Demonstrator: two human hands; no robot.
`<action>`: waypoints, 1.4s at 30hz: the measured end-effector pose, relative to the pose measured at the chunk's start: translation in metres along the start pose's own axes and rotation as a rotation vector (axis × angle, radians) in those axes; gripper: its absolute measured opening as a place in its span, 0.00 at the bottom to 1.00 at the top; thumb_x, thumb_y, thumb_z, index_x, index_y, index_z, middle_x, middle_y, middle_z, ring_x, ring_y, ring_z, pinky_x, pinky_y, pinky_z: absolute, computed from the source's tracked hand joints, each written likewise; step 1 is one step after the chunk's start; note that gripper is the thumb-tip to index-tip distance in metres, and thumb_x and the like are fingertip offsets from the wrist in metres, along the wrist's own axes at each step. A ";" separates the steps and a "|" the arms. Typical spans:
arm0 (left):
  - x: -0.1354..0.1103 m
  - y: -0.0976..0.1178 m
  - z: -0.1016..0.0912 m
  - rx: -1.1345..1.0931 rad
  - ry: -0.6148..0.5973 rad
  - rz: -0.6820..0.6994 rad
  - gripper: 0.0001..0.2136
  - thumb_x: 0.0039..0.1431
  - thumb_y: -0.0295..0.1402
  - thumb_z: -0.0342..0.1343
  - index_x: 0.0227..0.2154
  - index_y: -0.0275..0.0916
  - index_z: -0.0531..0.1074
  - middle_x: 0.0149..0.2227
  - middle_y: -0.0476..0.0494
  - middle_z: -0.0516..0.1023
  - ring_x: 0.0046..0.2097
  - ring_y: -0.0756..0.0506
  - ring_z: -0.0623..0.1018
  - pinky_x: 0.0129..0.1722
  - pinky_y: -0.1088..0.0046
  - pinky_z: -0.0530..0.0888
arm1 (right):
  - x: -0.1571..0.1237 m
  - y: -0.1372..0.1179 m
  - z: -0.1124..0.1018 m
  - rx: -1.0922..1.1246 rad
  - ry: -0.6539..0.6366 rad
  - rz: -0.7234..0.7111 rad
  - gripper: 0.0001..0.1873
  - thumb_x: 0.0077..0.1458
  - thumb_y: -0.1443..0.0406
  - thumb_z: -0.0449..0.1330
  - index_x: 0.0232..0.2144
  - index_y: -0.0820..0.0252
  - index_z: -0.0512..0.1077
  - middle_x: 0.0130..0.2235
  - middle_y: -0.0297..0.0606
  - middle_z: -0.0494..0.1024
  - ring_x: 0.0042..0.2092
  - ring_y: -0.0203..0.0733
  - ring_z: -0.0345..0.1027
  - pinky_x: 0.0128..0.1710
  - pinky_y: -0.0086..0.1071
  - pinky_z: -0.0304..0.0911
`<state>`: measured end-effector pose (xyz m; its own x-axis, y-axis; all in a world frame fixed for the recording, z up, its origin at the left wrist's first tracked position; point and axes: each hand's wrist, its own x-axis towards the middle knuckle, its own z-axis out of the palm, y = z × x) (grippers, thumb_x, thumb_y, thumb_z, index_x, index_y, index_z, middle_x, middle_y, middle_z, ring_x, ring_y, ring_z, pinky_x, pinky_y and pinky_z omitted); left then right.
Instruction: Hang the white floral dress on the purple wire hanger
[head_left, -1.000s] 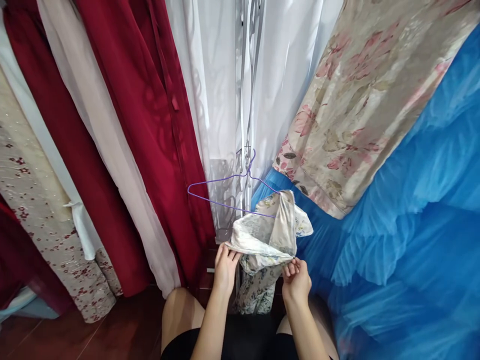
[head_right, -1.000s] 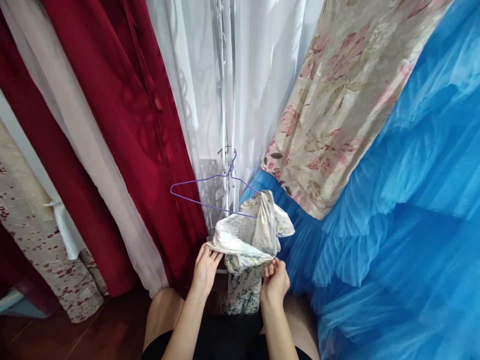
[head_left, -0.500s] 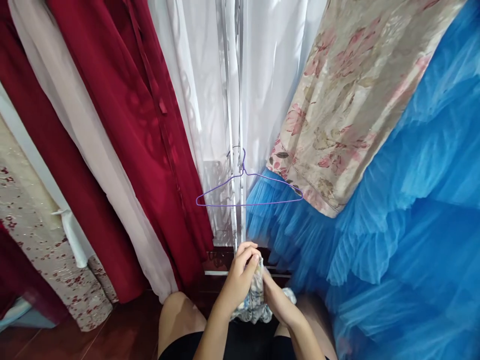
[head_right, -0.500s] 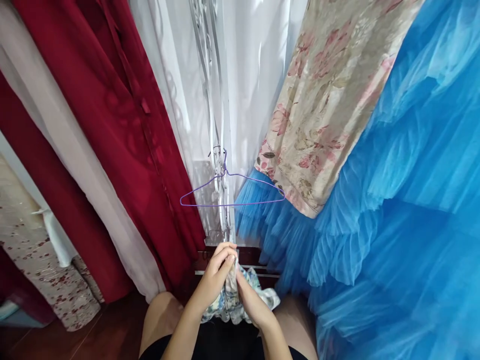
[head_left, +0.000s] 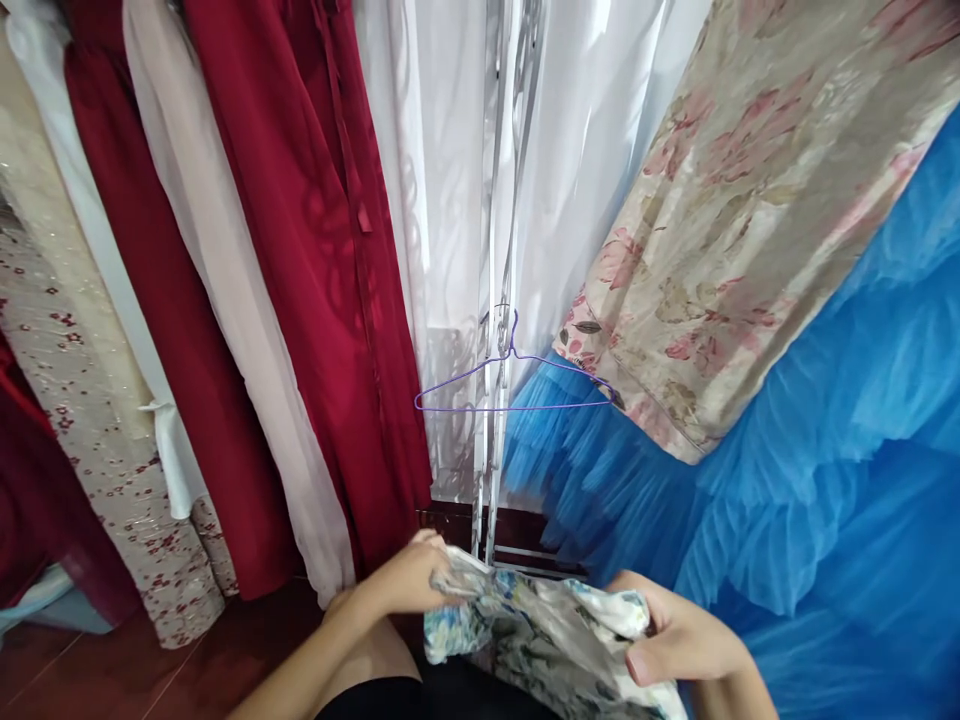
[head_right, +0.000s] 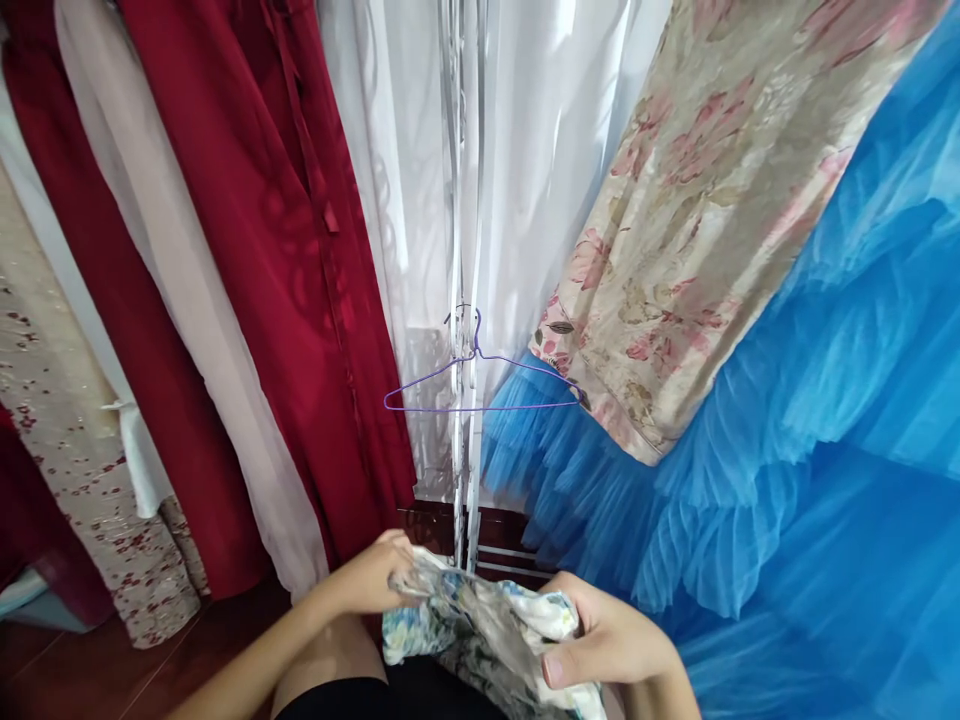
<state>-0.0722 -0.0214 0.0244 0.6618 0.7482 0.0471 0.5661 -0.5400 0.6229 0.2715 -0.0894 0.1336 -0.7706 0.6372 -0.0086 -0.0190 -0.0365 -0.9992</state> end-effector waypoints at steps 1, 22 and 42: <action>-0.003 -0.011 -0.019 0.071 0.048 -0.023 0.13 0.51 0.49 0.65 0.24 0.45 0.80 0.30 0.46 0.79 0.43 0.41 0.73 0.55 0.63 0.63 | 0.004 -0.011 -0.003 -0.105 -0.016 0.037 0.23 0.46 0.51 0.71 0.21 0.64 0.69 0.20 0.27 0.57 0.24 0.29 0.45 0.22 0.25 0.45; 0.101 0.022 -0.197 0.337 0.666 0.169 0.08 0.58 0.35 0.55 0.27 0.39 0.76 0.53 0.40 0.77 0.53 0.40 0.76 0.54 0.64 0.70 | 0.159 -0.026 -0.095 -1.016 0.836 0.003 0.13 0.57 0.60 0.58 0.27 0.64 0.75 0.26 0.41 0.77 0.31 0.45 0.70 0.32 0.32 0.59; 0.081 0.058 -0.201 0.216 0.800 0.109 0.13 0.64 0.41 0.53 0.44 0.41 0.78 0.43 0.42 0.78 0.46 0.42 0.78 0.49 0.68 0.71 | 0.050 -0.074 -0.136 -0.348 0.685 -0.134 0.18 0.46 0.53 0.68 0.24 0.63 0.77 0.21 0.34 0.73 0.22 0.36 0.62 0.24 0.29 0.58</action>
<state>-0.0844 0.0855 0.2219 0.2162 0.6915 0.6893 0.6550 -0.6263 0.4228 0.3208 0.0501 0.2013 -0.2084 0.9567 0.2031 0.2039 0.2456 -0.9477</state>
